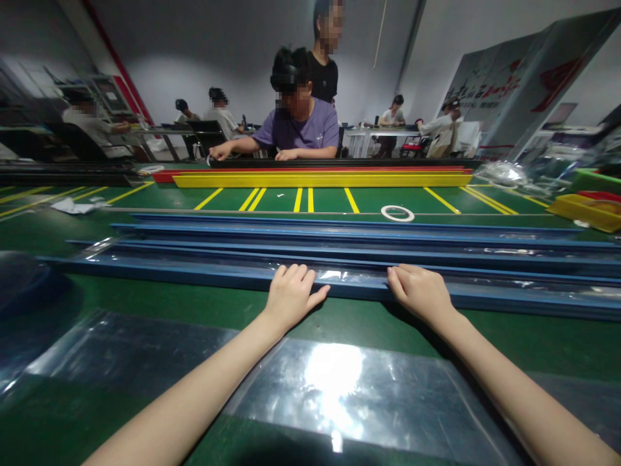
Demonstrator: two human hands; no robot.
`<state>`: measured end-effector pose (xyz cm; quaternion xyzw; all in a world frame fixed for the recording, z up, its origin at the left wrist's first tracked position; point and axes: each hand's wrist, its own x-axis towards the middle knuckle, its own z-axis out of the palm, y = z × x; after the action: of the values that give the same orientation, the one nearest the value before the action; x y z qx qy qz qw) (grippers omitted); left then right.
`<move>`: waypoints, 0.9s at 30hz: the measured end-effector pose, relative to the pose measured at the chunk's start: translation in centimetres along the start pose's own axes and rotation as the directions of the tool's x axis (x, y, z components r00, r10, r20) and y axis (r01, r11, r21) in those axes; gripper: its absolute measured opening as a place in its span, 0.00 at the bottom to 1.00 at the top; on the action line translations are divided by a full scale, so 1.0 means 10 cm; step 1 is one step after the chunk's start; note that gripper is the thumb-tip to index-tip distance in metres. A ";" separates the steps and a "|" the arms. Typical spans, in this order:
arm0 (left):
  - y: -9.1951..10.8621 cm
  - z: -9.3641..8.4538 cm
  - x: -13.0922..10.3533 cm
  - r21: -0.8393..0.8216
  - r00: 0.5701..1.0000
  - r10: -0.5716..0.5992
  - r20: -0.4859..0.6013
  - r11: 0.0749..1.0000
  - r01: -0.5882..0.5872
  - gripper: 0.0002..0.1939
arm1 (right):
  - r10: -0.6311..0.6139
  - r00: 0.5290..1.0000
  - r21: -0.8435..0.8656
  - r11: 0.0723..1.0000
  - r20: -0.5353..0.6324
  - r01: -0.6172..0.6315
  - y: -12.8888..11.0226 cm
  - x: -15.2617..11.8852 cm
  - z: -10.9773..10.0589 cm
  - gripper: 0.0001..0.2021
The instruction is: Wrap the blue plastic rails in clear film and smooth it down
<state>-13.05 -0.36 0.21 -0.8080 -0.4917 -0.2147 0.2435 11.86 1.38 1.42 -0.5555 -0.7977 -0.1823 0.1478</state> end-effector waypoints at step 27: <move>0.01 -0.01 -0.01 -0.038 0.999 -0.025 0.030 0.999 0.026 0.17 | 0.008 1.000 -0.012 1.000 0.008 -0.008 0.00 0.00 0.00 0.24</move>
<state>-13.00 -0.56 0.23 -0.8093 -0.5012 -0.2153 0.2179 11.82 1.37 1.41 -0.5604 -0.7949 -0.1842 0.1418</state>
